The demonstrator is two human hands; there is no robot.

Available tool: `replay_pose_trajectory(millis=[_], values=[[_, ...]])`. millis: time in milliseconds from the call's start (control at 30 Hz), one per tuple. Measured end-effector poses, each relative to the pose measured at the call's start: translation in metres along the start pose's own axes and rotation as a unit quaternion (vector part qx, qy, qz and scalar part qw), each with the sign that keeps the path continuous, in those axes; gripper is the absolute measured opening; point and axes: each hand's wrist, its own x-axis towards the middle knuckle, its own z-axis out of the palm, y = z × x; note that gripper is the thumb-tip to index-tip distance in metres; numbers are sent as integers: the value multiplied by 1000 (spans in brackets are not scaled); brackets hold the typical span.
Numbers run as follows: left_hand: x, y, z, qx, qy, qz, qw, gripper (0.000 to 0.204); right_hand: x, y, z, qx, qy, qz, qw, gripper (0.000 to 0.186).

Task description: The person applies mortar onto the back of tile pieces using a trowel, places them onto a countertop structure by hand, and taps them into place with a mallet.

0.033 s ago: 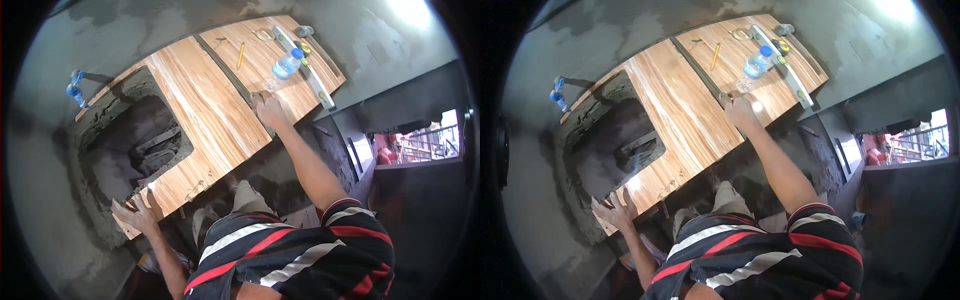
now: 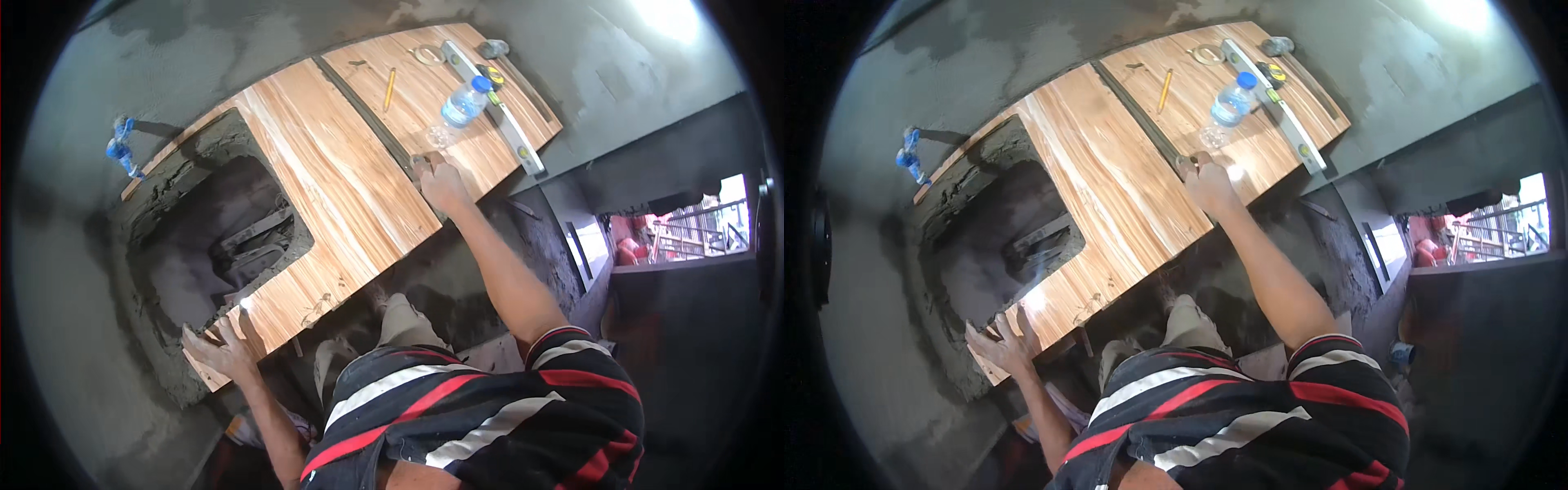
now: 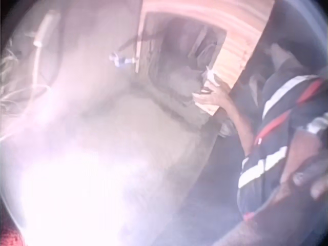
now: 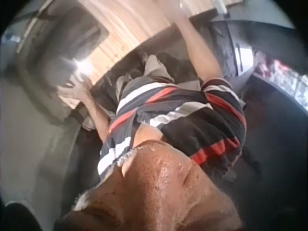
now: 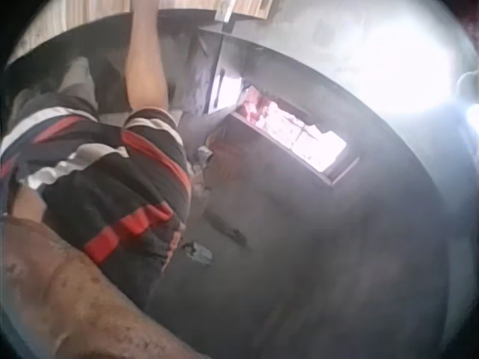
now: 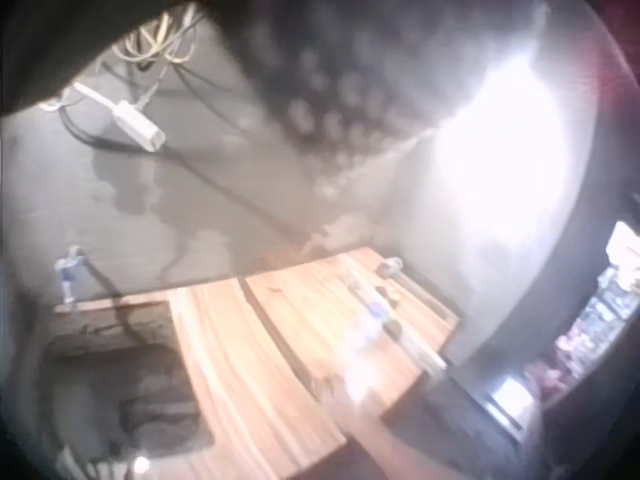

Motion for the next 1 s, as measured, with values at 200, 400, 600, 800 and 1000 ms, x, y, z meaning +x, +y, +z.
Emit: replay_pose_trajectory(millis=[200, 400, 600, 800, 1000], values=[[9, -14, 2, 48, 79, 106, 990, 55, -71, 44, -24, -28, 20, 7, 999, 44], [54, 69, -22, -232, -40, -186, 954, 56, -122, 83, -52, -74, -112, 79, 988, 43], [150, 139, 75, -408, -235, -133, 872, 39, -141, 78, -3, 336, -216, 236, 886, 28], [184, 174, 140, -394, -388, -227, 802, 24, -137, 54, 28, 480, -145, 276, 820, 20], [192, 189, 153, -408, -424, -250, 769, 27, -137, 48, 31, 515, -111, 305, 794, 17]])
